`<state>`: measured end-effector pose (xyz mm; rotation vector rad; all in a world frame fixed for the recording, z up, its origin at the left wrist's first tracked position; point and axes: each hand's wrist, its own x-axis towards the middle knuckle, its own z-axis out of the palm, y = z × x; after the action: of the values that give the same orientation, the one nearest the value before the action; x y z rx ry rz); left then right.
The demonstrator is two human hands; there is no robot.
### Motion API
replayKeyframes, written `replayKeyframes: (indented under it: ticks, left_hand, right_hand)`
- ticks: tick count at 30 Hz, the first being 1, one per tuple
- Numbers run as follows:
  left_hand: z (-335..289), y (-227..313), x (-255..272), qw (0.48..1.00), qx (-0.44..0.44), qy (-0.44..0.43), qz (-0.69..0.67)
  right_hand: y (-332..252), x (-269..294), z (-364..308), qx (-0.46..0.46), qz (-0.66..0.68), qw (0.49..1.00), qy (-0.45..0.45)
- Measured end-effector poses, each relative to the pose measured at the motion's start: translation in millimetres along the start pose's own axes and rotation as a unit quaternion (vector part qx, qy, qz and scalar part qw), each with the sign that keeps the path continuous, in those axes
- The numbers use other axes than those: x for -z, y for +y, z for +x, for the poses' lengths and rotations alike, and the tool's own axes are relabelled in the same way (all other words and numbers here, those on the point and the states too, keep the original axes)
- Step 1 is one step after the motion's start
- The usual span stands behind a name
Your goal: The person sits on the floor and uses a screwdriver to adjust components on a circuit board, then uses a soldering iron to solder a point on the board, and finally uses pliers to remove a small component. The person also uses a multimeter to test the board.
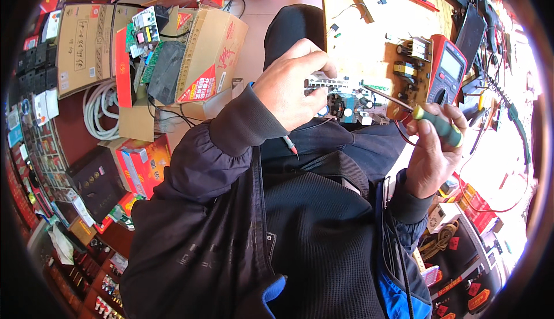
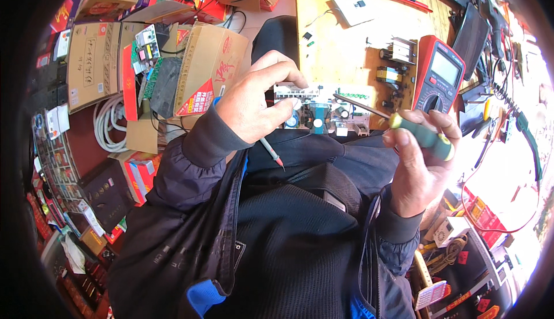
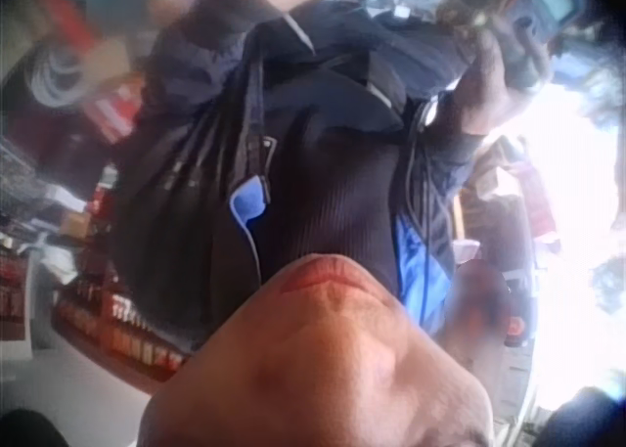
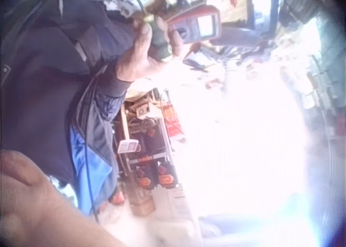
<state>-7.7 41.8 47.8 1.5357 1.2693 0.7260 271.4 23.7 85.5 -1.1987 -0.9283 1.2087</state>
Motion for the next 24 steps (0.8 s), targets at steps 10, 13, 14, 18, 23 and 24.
replayKeyframes:
  ticks: [10, 13, 14, 18, 23, 24]
  left_hand:
    - [-16, -21, -13, 0.995, -0.047, 0.071, -0.054]
    - [-13, -29, -20, 0.991, -0.065, 0.098, -0.067]
    - [-12, -32, -22, 0.989, -0.070, 0.105, -0.071]
    - [-10, -40, -27, 0.988, -0.061, 0.109, -0.089]
    - [-2, -46, -29, 0.987, -0.061, 0.102, -0.111]
    - [-1, -48, -29, 0.988, -0.059, 0.094, -0.111]
  right_hand:
    - [10, 3, 10, 0.000, 0.059, 0.998, 0.021]
    - [13, -4, 9, -0.016, 0.054, 0.998, 0.006]
    - [13, -7, 9, -0.025, 0.029, 0.999, -0.014]
    - [7, -13, 5, -0.027, -0.043, 0.997, -0.057]
    - [12, -23, -4, -0.015, -0.056, 0.997, -0.054]
    - [16, -26, -5, -0.003, -0.039, 0.997, -0.067]
